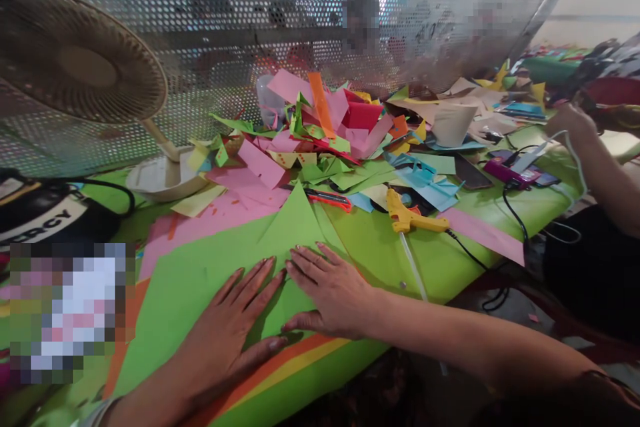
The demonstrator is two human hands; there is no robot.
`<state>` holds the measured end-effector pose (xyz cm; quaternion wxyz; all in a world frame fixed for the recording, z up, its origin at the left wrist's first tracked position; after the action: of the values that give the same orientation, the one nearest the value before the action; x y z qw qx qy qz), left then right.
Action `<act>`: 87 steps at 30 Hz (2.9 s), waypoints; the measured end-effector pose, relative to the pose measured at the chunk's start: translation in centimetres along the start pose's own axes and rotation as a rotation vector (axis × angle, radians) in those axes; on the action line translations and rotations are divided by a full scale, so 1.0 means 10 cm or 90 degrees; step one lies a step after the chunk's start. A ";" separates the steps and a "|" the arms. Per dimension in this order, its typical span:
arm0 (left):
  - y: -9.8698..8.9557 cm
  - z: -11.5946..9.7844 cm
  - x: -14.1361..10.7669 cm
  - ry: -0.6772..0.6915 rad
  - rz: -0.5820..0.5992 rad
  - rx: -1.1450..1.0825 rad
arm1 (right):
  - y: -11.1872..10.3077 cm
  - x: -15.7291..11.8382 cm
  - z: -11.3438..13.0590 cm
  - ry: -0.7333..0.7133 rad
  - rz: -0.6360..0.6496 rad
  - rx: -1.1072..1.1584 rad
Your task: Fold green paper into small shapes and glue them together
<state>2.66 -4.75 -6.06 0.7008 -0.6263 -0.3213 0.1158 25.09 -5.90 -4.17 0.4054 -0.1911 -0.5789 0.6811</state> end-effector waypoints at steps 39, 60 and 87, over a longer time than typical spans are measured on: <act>-0.25 0.21 -0.41 -0.024 0.057 -0.040 | -0.49 0.44 0.05 0.255 -0.095 0.057; -0.24 0.23 -0.41 -0.026 0.074 -0.041 | -0.44 0.29 -0.66 0.515 0.295 0.408; -0.16 0.19 0.78 -0.537 0.411 -0.649 | -0.23 0.58 -0.55 0.452 0.338 0.427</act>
<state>7.11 0.86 -2.19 0.0701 -0.8401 -0.3770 0.3837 26.42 2.12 -2.21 0.4286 -0.4085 -0.0903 0.8008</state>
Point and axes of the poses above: each hand's wrist, its own x-axis towards the middle knuckle, its own y-axis out of the palm, z = x × y, the point moved 1 cm from there along x, towards the middle knuckle, and after that the axes turned 10 degrees about -z, right-handed, at the moved point
